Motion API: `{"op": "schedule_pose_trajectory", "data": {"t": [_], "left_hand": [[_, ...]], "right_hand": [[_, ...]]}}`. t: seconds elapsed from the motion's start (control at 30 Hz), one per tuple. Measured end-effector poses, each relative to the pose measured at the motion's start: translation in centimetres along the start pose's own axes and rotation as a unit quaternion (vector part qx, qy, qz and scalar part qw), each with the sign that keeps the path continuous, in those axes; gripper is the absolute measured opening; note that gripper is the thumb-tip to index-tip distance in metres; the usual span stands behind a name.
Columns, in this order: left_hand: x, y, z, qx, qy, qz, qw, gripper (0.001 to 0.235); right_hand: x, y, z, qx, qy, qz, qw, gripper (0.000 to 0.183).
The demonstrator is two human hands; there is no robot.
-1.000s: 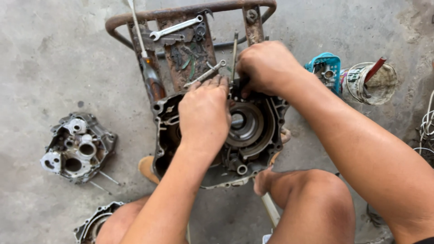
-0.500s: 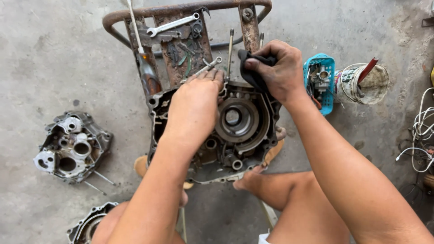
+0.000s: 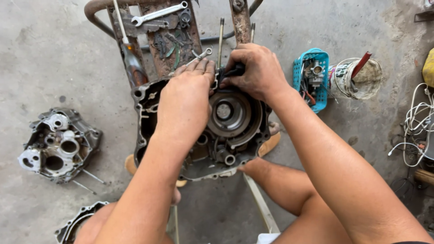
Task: Disassembling and cleaning a motorcycle engine on a stand using a screwdriver and a cloth
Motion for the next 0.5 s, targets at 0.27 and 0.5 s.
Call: {"op": "schedule_pose_trajectory", "data": {"t": [0.27, 0.5], "left_hand": [[0.3, -0.6, -0.1, 0.012, -0.007, 0.005, 1.0, 0.052], [-0.3, -0.2, 0.5, 0.002, 0.0, 0.001, 1.0, 0.053]], "right_hand": [[-0.5, 0.0, -0.2, -0.006, 0.016, -0.02, 1.0, 0.032], [-0.1, -0.2, 0.3, 0.0, 0.032, -0.024, 0.999, 0.035]]}}
Point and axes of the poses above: each hand's wrist, its own y-axis away from the middle knuckle, its own x-axis out of the palm, z = x × y, the point moved 9 cm from there along -y, towards the middle knuckle, and after that the axes turned 2 degrees about x, right-handed, at the moved point
